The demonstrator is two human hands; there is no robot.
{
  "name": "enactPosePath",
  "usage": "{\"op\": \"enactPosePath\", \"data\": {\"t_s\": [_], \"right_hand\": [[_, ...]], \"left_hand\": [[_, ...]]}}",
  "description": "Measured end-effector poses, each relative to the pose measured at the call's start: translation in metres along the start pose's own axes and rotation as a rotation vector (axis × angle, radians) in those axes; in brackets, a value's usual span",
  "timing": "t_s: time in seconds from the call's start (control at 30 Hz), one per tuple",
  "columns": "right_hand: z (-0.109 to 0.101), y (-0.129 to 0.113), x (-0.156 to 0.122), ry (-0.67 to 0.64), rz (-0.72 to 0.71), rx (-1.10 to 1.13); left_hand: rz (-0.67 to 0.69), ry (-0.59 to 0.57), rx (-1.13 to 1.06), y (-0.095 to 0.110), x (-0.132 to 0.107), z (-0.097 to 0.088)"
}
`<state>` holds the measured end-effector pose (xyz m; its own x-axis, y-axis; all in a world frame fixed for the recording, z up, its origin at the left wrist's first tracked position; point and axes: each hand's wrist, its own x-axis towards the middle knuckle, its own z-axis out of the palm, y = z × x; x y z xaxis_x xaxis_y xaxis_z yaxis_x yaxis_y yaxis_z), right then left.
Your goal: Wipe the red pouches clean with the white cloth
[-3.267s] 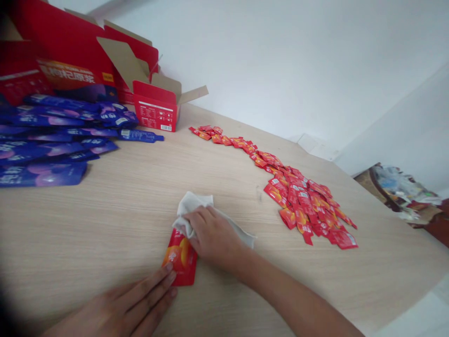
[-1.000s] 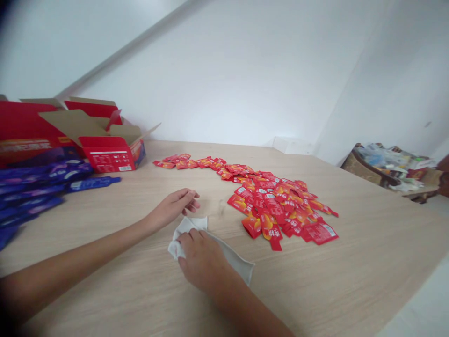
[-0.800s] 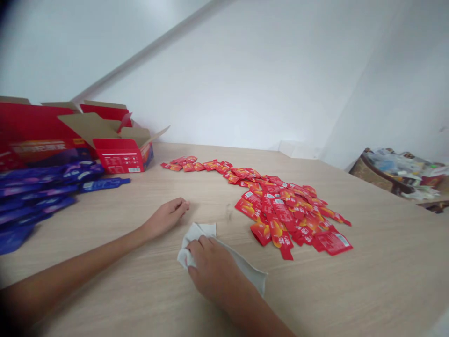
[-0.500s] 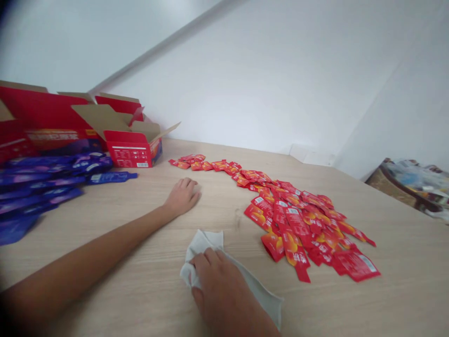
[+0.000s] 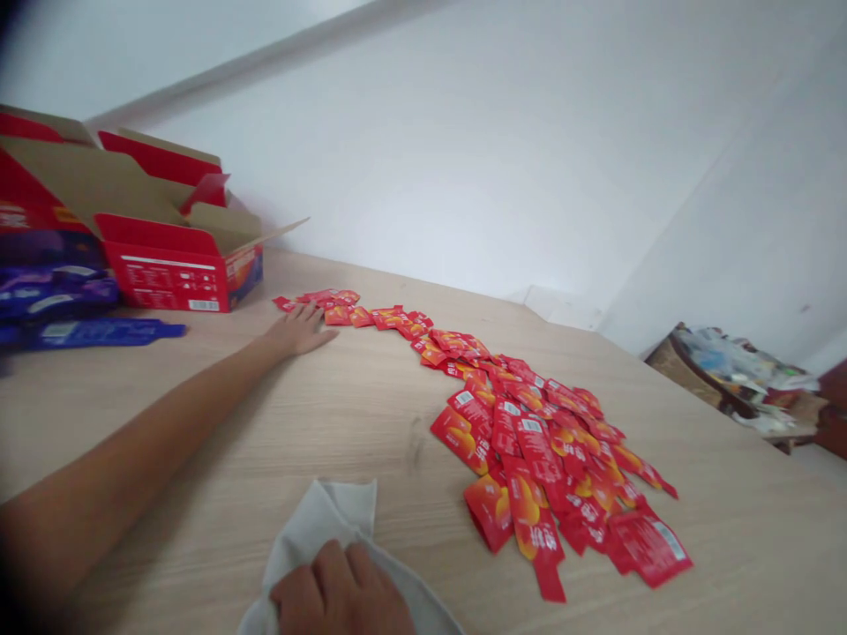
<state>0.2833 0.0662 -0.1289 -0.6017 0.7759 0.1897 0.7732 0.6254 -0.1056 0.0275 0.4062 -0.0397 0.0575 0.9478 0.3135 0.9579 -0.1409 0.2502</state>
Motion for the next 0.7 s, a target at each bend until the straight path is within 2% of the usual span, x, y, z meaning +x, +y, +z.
{"op": "enactPosePath", "data": {"t_s": [0.07,0.13,0.23,0.33,0.4,0.47,0.63,0.7], "right_hand": [[0.005,0.003,-0.001,0.0,-0.037,0.002],[-0.003,0.004,0.0,-0.012,-0.038,0.01],[-0.032,-0.001,0.003,-0.086,-0.012,0.076],[-0.068,-0.01,0.005,-0.177,0.022,0.179],[-0.088,-0.014,0.002,-0.185,0.04,0.245],[-0.102,-0.014,-0.003,-0.152,0.05,0.293],[-0.111,-0.005,-0.012,-0.038,0.098,0.317],[-0.11,-0.001,-0.011,0.002,0.125,0.324]], "left_hand": [[0.012,-0.029,-0.004,-0.004,0.006,0.003],[0.032,-0.044,-0.004,-0.006,0.007,0.003],[0.077,-0.057,-0.005,-0.009,-0.003,-0.003],[0.163,-0.077,-0.018,-0.014,-0.035,-0.017],[0.249,-0.105,-0.036,-0.017,-0.071,-0.032],[0.351,-0.142,-0.059,-0.019,-0.12,-0.053],[0.573,-0.215,-0.115,-0.016,-0.277,-0.115],[0.641,-0.224,-0.128,-0.014,-0.336,-0.132]]}}
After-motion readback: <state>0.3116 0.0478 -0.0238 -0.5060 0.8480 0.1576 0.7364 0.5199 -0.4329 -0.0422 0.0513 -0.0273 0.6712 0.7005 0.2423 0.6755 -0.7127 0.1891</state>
